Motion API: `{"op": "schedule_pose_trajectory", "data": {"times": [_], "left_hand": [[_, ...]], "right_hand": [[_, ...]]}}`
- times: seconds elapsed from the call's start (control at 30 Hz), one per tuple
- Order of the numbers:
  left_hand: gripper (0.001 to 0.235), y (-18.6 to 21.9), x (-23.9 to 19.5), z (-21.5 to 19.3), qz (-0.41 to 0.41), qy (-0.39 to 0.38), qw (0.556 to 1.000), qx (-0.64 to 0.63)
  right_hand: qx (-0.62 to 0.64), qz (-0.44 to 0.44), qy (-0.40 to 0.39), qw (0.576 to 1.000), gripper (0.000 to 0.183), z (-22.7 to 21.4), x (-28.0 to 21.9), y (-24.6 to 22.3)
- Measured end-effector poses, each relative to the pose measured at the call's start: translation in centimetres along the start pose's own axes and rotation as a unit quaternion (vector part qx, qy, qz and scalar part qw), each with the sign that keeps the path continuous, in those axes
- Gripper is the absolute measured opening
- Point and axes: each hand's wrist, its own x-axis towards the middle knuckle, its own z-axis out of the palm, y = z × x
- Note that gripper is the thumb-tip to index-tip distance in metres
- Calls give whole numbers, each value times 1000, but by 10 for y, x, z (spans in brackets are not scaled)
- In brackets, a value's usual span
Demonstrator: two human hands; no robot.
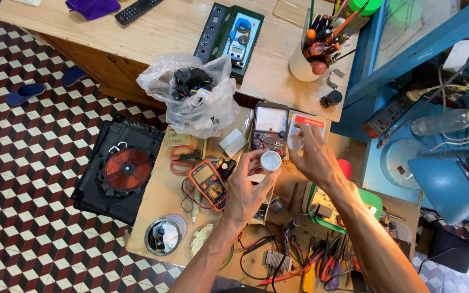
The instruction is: The person works on a circuit board, using a screwdriver to remove a heatsink and then reattaching it. They also handle a small white cylindrical component and a green plastic container lid, placing items on the workbench.
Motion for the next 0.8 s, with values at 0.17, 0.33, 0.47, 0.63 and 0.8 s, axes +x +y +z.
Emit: {"op": "schedule_pose_trajectory", "data": {"times": [0.17, 0.33, 0.47, 0.63, 0.8], "left_hand": [[47, 10, -16, 16, 42, -39, 993, 107], [42, 27, -46, 45, 78, -61, 988, 123], [45, 35, -65, 64, 106, -56, 985, 127], [42, 41, -81, 87, 75, -96, 989, 82], [42, 46, -93, 111, 129, -104, 971, 174]], "right_hand": [[44, -98, -22, 994, 73, -72, -80, -39], [53, -115, 19, 992, 73, -108, -125, -43], [21, -84, -6, 996, 71, -124, -154, -25], [11, -68, -17, 997, 75, -135, -175, -5], [10, -58, -13, 998, 80, -146, -194, 8]]}}
